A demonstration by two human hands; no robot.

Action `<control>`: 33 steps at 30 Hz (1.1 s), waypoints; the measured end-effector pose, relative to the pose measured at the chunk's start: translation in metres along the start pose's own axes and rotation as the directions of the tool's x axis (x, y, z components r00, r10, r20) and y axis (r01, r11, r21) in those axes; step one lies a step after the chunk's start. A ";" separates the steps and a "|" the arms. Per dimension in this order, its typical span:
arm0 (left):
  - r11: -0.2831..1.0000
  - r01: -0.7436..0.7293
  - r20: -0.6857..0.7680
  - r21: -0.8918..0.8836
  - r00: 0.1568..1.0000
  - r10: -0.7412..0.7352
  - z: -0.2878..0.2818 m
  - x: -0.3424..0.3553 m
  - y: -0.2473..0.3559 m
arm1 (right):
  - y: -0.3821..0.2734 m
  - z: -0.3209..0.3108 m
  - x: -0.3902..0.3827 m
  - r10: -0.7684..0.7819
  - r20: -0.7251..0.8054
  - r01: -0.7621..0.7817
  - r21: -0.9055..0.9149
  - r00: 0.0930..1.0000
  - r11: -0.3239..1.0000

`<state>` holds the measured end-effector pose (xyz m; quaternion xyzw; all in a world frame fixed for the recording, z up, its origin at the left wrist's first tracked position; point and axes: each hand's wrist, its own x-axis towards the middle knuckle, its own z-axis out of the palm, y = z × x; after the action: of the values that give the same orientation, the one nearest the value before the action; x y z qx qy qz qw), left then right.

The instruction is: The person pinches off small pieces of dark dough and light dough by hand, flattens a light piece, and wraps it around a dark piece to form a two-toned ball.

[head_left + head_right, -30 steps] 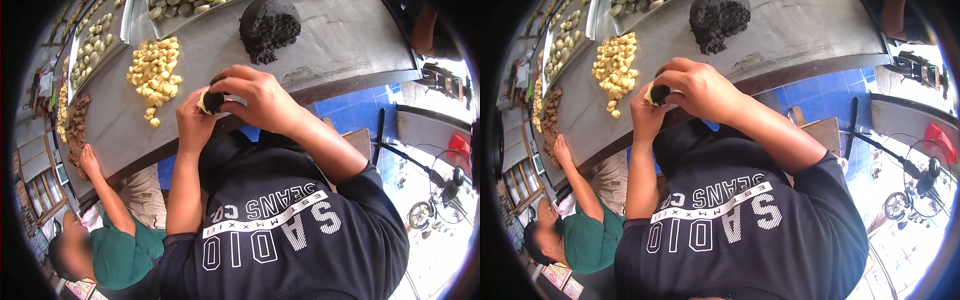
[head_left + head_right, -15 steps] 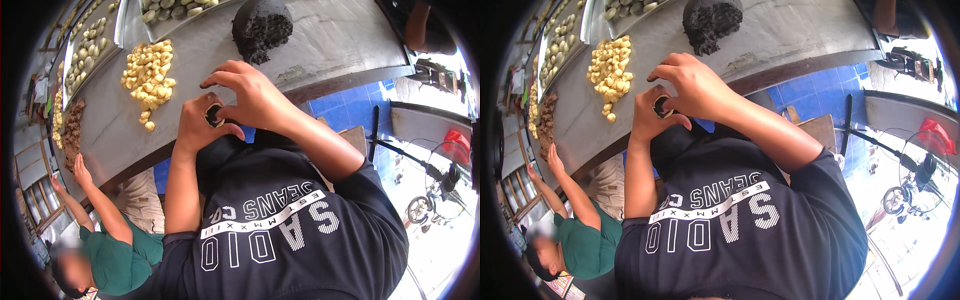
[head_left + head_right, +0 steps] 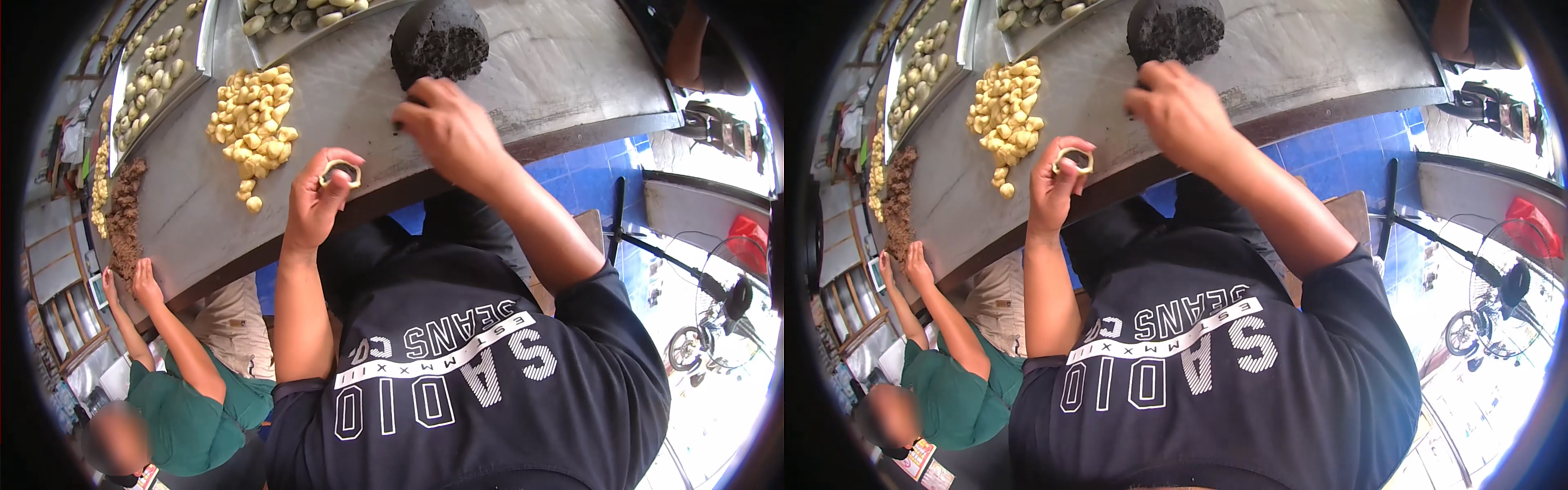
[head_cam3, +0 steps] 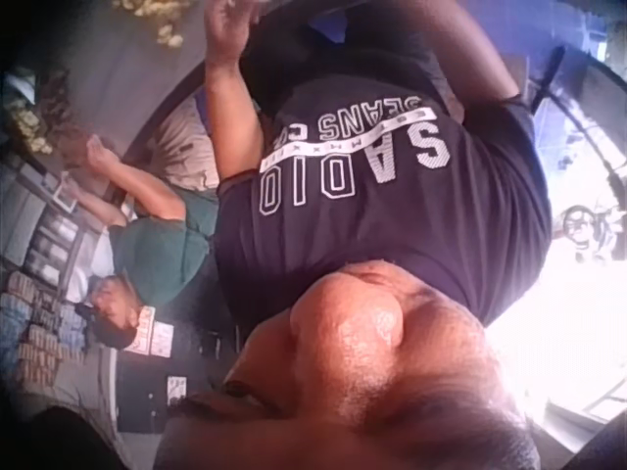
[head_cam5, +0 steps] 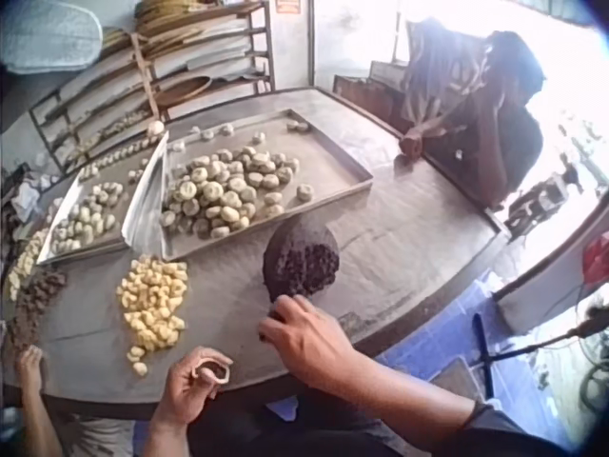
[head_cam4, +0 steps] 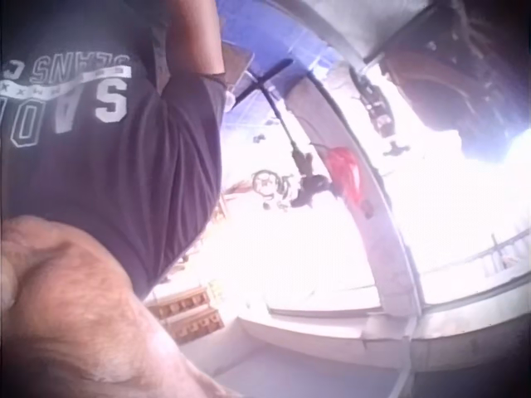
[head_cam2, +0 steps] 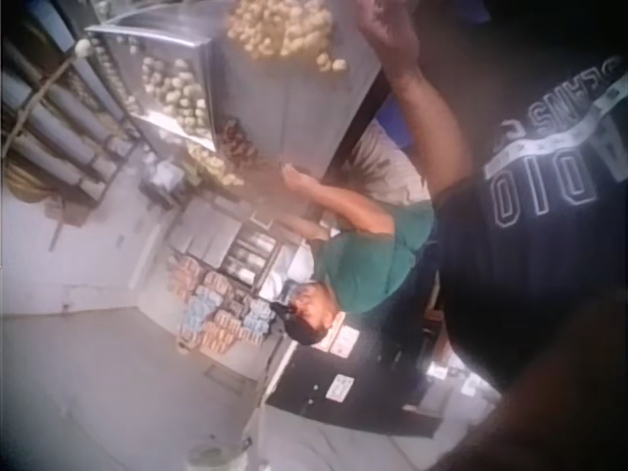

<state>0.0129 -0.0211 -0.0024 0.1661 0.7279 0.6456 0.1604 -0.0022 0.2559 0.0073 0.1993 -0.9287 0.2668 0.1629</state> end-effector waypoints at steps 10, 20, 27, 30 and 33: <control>0.992 0.007 -0.078 -0.127 0.997 -0.017 0.006 0.006 -0.003 | -0.002 -0.007 -0.002 0.110 0.088 -0.131 0.291 0.990 0.948; 0.907 -0.133 -0.156 0.400 0.965 0.210 0.028 0.017 0.002 | -0.040 -0.020 -0.001 -0.063 0.131 0.001 0.424 0.989 0.906; 0.852 -0.233 0.044 0.469 0.969 0.241 0.033 0.022 0.013 | -0.043 -0.012 0.004 0.137 0.192 -0.216 0.493 0.972 0.843; 0.813 -0.171 0.027 0.557 0.982 0.188 0.038 0.019 0.008 | -0.051 -0.003 0.002 0.109 0.034 -0.113 0.390 0.994 0.914; 0.815 -0.249 0.009 0.523 0.958 0.287 0.031 0.019 0.001 | -0.038 -0.036 0.011 0.055 0.139 -0.100 0.339 0.989 0.935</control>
<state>0.0096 0.0147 -0.0048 0.2812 0.8492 0.4469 -0.0088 0.0125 0.2436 0.0570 0.2046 -0.8832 0.4184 0.0554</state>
